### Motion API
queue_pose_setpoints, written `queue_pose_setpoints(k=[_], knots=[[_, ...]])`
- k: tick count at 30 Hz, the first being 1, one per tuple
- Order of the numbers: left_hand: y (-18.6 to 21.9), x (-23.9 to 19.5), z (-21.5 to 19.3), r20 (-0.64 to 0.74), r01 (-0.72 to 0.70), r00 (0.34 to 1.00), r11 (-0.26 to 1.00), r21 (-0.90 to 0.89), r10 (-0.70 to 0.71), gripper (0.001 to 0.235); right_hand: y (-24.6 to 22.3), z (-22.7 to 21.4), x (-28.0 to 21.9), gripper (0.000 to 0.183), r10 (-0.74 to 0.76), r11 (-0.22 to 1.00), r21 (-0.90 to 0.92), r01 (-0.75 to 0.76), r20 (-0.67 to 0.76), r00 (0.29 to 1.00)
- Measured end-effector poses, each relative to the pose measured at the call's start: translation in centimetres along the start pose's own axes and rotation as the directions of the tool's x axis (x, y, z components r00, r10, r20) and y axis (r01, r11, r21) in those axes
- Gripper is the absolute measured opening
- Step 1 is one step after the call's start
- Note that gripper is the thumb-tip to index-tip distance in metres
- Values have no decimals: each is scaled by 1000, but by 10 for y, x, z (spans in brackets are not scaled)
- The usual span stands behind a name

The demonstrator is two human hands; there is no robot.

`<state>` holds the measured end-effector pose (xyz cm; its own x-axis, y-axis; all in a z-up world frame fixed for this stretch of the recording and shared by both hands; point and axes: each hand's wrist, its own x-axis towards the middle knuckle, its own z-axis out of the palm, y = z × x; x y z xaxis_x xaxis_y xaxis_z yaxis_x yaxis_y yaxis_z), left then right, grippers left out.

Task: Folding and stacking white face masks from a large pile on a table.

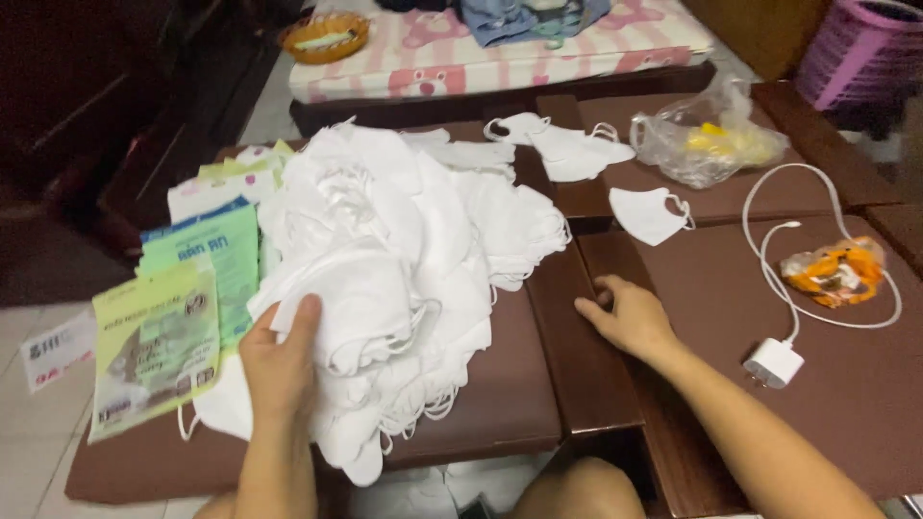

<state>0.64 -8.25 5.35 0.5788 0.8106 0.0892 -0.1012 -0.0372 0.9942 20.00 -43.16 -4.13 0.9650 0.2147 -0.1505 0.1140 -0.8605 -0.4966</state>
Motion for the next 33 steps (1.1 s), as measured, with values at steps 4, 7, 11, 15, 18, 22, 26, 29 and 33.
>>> queue_pose_setpoints(k=[4,7,11,15,18,22,26,29,33], knots=[[-8,17,20,111,9,994,998,-54,-3,17,1,1,-3,61,32,999,-3,-32,-4,999],[5,14,24,214,94,975,981,-168,-57,14,2,18,45,51,5,999,51,3,-151,989],[8,2,-11,293,159,948,983,-94,-125,17,-12,57,85,49,76,990,136,-37,-296,952],[1,4,-26,356,178,924,981,-81,-139,16,-17,70,144,55,215,968,195,-159,-316,924],[9,-2,-22,373,233,911,966,-116,-175,13,-29,60,130,60,253,959,191,-208,-255,933],[5,1,-25,387,236,904,968,-91,-184,16,-54,57,102,66,272,962,64,-264,-231,934],[4,10,-30,349,292,908,948,-128,-232,20,-79,37,75,70,325,945,77,-317,-162,932],[12,21,-33,304,309,911,949,-57,-279,24,-92,26,62,72,386,918,130,-374,-85,919],[12,37,-33,211,286,914,920,269,-346,27,-98,20,51,73,441,890,139,-434,-28,897]])
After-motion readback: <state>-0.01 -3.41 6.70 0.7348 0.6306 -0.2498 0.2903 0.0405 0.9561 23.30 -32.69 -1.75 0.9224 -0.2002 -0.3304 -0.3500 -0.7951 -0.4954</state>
